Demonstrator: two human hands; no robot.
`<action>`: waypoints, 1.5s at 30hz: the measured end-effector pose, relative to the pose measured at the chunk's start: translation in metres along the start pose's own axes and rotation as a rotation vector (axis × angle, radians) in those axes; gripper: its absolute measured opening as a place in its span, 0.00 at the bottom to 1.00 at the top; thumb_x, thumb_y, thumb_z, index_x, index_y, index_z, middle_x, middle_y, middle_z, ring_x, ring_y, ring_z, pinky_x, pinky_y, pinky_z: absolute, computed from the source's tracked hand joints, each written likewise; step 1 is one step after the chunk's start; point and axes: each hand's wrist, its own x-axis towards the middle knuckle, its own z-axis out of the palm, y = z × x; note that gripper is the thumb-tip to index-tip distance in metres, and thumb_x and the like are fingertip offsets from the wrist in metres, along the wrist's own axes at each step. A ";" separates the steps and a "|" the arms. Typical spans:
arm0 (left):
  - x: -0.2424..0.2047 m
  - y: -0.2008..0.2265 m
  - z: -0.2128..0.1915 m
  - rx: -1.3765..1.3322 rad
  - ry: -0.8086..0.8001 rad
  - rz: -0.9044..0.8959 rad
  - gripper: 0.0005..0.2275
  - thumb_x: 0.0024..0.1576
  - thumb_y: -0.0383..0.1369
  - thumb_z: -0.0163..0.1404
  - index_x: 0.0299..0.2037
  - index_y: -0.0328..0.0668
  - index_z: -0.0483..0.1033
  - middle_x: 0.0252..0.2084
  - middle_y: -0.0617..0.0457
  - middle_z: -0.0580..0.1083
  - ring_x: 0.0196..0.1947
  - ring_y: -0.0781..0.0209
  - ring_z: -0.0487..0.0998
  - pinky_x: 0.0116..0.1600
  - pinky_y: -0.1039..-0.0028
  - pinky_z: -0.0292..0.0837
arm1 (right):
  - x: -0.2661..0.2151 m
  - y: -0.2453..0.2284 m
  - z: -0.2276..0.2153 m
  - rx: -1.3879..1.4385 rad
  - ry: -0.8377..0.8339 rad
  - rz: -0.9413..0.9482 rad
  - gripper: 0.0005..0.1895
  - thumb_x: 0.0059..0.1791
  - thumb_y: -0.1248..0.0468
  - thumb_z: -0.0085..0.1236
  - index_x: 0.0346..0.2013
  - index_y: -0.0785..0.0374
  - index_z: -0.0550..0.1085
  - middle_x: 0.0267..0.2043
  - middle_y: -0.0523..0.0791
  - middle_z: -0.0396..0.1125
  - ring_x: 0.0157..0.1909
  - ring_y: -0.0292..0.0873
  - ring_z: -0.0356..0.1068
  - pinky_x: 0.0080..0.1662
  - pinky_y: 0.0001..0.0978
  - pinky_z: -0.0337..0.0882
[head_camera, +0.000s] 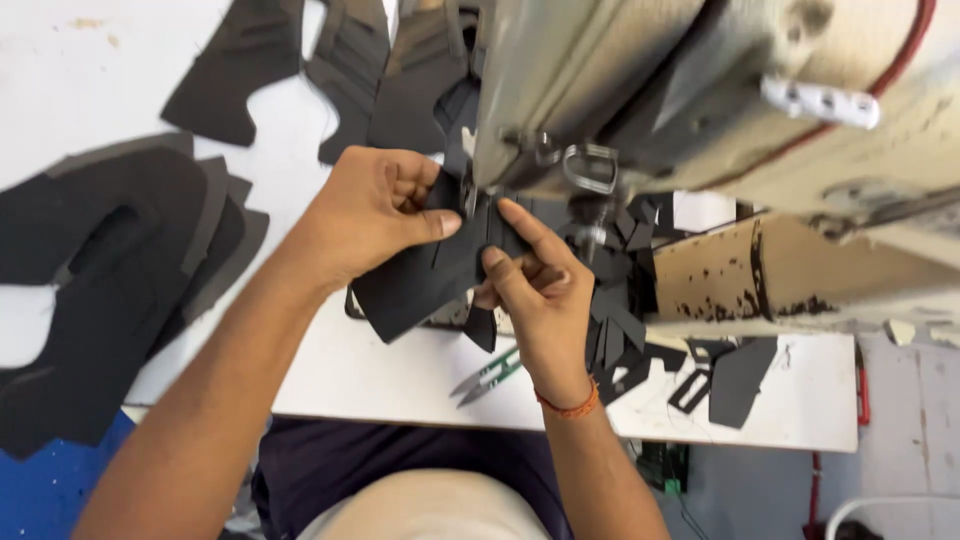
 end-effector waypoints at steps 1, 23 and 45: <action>0.004 0.001 0.000 0.006 0.004 0.009 0.10 0.50 0.20 0.61 0.42 0.29 0.81 0.34 0.50 0.82 0.32 0.67 0.82 0.38 0.78 0.79 | 0.006 0.012 -0.005 0.004 -0.004 -0.010 0.26 0.52 0.73 0.59 0.66 0.72 0.69 0.28 0.44 0.72 0.28 0.34 0.72 0.32 0.24 0.71; 0.008 -0.017 0.006 -0.058 0.042 0.037 0.09 0.51 0.23 0.60 0.40 0.32 0.78 0.38 0.49 0.82 0.36 0.68 0.82 0.42 0.77 0.77 | -0.003 -0.009 -0.002 -0.119 0.052 -0.193 0.18 0.53 0.68 0.59 0.56 0.72 0.70 0.44 0.43 0.71 0.46 0.35 0.71 0.48 0.28 0.73; -0.006 0.005 0.043 -0.162 0.499 0.001 0.06 0.56 0.25 0.58 0.38 0.29 0.76 0.33 0.47 0.81 0.30 0.69 0.81 0.34 0.79 0.76 | -0.004 0.005 0.009 -0.219 -0.001 -0.144 0.28 0.54 0.70 0.55 0.69 0.72 0.64 0.28 0.41 0.66 0.25 0.29 0.66 0.27 0.22 0.68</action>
